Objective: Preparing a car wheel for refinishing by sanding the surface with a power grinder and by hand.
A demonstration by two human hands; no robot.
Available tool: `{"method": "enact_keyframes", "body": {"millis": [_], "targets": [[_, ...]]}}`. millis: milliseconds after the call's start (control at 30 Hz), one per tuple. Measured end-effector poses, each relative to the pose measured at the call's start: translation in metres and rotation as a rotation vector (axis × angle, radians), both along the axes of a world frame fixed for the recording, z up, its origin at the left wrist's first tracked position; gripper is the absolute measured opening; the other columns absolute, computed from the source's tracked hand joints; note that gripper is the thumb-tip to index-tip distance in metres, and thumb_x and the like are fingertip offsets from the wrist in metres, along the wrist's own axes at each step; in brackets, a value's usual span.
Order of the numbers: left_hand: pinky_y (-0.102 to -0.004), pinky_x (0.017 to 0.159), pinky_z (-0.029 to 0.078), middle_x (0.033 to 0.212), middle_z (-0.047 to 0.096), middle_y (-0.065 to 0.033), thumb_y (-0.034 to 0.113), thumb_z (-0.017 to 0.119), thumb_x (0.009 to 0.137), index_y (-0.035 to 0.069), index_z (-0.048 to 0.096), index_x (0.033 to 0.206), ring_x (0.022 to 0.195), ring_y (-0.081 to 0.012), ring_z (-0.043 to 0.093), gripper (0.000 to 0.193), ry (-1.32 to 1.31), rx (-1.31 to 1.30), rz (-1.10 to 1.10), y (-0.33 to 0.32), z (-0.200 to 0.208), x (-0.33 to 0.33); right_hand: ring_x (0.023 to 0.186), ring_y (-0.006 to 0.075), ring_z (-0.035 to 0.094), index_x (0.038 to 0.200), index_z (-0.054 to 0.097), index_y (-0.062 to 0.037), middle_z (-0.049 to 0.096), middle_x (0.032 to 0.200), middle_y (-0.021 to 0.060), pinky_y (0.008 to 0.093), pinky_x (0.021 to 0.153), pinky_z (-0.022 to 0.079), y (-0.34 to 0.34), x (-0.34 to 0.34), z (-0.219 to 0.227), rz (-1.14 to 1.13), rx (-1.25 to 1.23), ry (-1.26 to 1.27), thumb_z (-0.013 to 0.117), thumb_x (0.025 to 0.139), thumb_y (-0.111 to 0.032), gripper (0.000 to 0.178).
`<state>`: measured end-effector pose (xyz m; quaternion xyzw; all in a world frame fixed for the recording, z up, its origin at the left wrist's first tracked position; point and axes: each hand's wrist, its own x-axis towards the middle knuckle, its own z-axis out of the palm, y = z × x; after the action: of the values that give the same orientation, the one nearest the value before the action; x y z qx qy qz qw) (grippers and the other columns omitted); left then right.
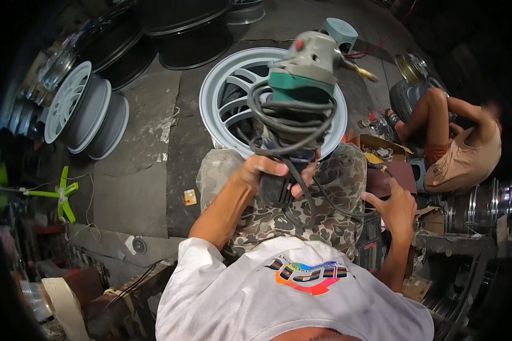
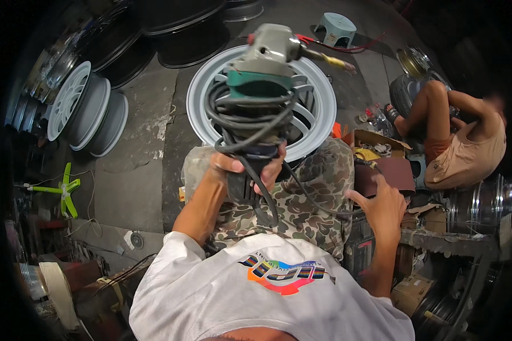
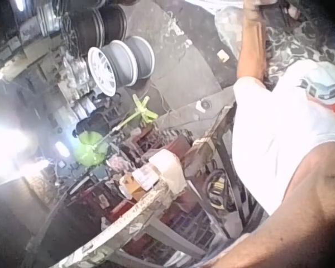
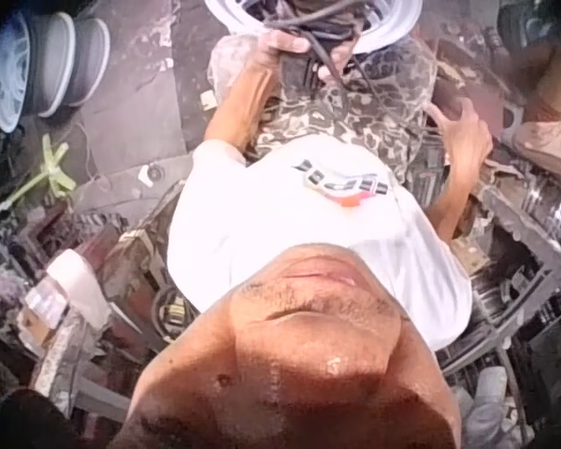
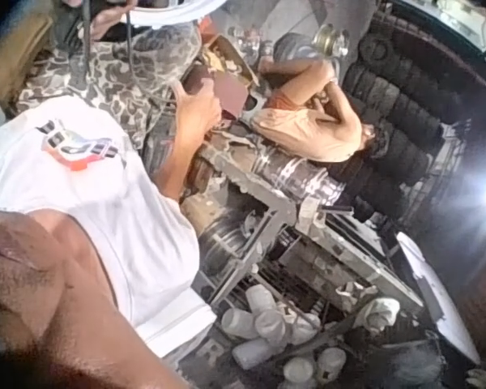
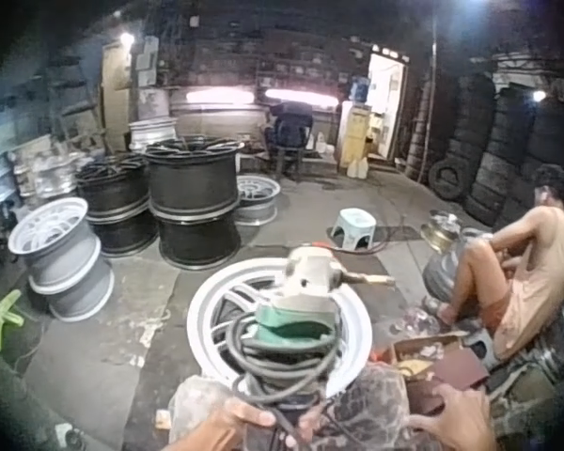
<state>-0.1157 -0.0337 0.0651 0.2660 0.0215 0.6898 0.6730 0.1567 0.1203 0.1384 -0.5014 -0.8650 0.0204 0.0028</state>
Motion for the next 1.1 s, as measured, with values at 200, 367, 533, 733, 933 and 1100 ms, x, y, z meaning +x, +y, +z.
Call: {"method": "enact_keyframes", "body": {"millis": [200,367,533,733,933,1100], "targets": [[-0.0342,0.063,0.057,0.093,0.065,-0.0166,0.018,0.081,0.076,-0.007,0.056,0.130,0.070,-0.0224,0.068,0.065,0.151,-0.070,-0.115,0.002,-0.009,0.014,0.093,0.0432,0.071,0.118,0.070,-0.0093,0.075,0.093,0.0196,0.0514,0.080,0.054,0.005,-0.019,0.037,0.043,0.132,-0.022,0.085,0.069,-0.062,0.073],[-0.0355,0.065,0.059,0.094,0.069,-0.0136,0.007,0.080,0.075,-0.004,0.062,0.123,0.074,-0.0220,0.070,0.052,0.294,-0.106,-0.046,0.002,-0.011,0.020,0.063,0.0079,0.047,0.098,0.076,-0.0027,0.058,0.076,0.0037,0.0259,0.059,0.039,0.004,-0.014,0.059,0.183,-0.149,0.558,0.084,0.083,-0.010,0.019],[-0.0317,0.068,0.059,0.094,0.072,-0.0100,0.001,0.078,0.075,-0.003,0.063,0.123,0.077,-0.0161,0.069,0.050,0.602,-0.150,0.263,0.004,-0.004,0.022,0.067,0.0160,0.052,0.095,0.076,-0.0051,0.055,0.076,0.0031,0.0315,0.060,0.042,-0.027,-0.069,0.077,0.867,-0.028,0.782,0.086,0.078,-0.010,0.020],[-0.0432,0.105,0.049,0.124,0.068,-0.0154,0.019,0.072,0.089,0.002,0.063,0.131,0.126,-0.0301,0.060,0.046,0.643,-0.245,0.650,0.003,-0.011,0.048,0.098,0.0266,0.060,0.092,0.077,-0.0035,0.066,0.093,0.0068,0.0445,0.095,0.043,-0.062,-0.153,0.073,1.433,0.374,0.157,0.079,0.078,-0.028,0.029],[-0.0398,0.108,0.046,0.130,0.067,-0.0155,0.019,0.082,0.080,0.002,0.063,0.132,0.127,-0.0257,0.060,0.057,1.043,-0.294,0.487,0.022,-0.030,0.035,0.100,0.0268,0.067,0.090,0.076,-0.0061,0.072,0.104,0.0139,0.0445,0.104,0.040,-0.038,-0.197,0.031,1.306,0.215,-0.415,0.070,0.081,-0.023,0.020],[-0.0379,0.091,0.055,0.107,0.076,-0.0143,0.024,0.081,0.080,-0.003,0.073,0.110,0.101,-0.0236,0.069,0.041,1.066,-0.315,0.513,0.017,-0.022,0.041,0.098,0.0337,0.069,0.100,0.071,-0.0019,0.071,0.098,0.0166,0.0482,0.092,0.049,-0.022,-0.210,0.013,1.332,0.010,-0.286,0.064,0.088,-0.024,0.026]]}}
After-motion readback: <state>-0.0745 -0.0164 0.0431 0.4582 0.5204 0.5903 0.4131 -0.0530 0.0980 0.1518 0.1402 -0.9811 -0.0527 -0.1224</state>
